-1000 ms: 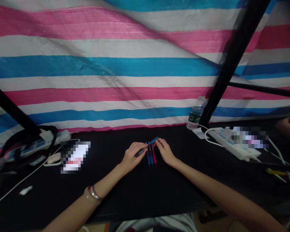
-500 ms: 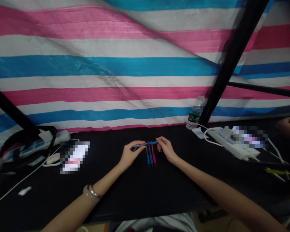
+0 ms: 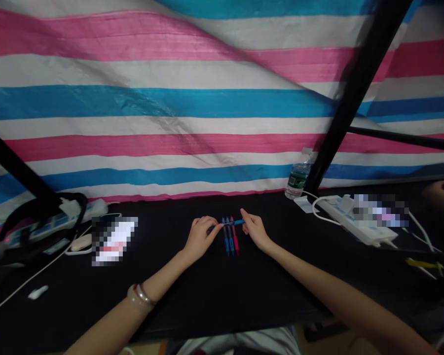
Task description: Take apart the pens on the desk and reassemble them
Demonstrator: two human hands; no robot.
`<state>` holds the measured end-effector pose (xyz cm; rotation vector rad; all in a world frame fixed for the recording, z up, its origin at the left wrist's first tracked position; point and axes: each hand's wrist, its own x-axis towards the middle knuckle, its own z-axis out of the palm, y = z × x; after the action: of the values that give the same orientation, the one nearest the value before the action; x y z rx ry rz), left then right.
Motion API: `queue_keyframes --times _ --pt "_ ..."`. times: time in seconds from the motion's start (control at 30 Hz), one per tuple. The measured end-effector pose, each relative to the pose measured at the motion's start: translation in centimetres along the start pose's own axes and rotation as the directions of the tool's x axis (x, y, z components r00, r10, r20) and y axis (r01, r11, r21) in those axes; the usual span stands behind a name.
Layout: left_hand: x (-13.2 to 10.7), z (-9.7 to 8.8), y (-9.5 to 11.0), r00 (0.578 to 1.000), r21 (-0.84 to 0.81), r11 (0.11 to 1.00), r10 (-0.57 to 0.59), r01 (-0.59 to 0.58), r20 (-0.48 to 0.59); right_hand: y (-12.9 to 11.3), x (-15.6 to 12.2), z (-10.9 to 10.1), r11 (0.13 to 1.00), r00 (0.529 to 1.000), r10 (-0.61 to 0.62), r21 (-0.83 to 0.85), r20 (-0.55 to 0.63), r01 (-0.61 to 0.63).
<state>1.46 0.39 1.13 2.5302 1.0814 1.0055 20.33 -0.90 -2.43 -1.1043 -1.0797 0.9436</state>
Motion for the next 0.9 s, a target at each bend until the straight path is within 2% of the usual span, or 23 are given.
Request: queue_keyframes --times 0.17,0.3,0.57,0.73,0.9 --pt "-0.03 -0.16 -0.01 0.998 0.157 0.987 0.026 -0.034 0.054 -0.4 -0.24 -0.14 0.991 0.998 -0.059 -0.119 0.029 0.062" --pt "0.09 -0.44 -0.08 0.996 0.207 0.976 0.047 -0.063 0.081 -0.67 -0.44 -0.28 0.979 0.994 -0.095 -0.178 0.046 0.102" --pt "0.12 -0.7 -0.07 0.992 0.247 0.963 0.088 -0.107 0.086 -1.05 -0.73 -0.33 0.975 0.985 -0.155 -0.148 0.073 0.164" --pt "0.05 -0.4 -0.32 0.993 0.243 0.963 0.115 -0.117 0.023 -0.83 -0.84 -0.12 0.981 0.984 -0.148 -0.112 0.101 0.159" --pt "-0.11 -0.14 -0.55 0.987 0.24 0.958 0.158 -0.158 0.019 -0.78 -1.03 0.05 0.965 0.962 -0.226 -0.102 0.152 0.242"
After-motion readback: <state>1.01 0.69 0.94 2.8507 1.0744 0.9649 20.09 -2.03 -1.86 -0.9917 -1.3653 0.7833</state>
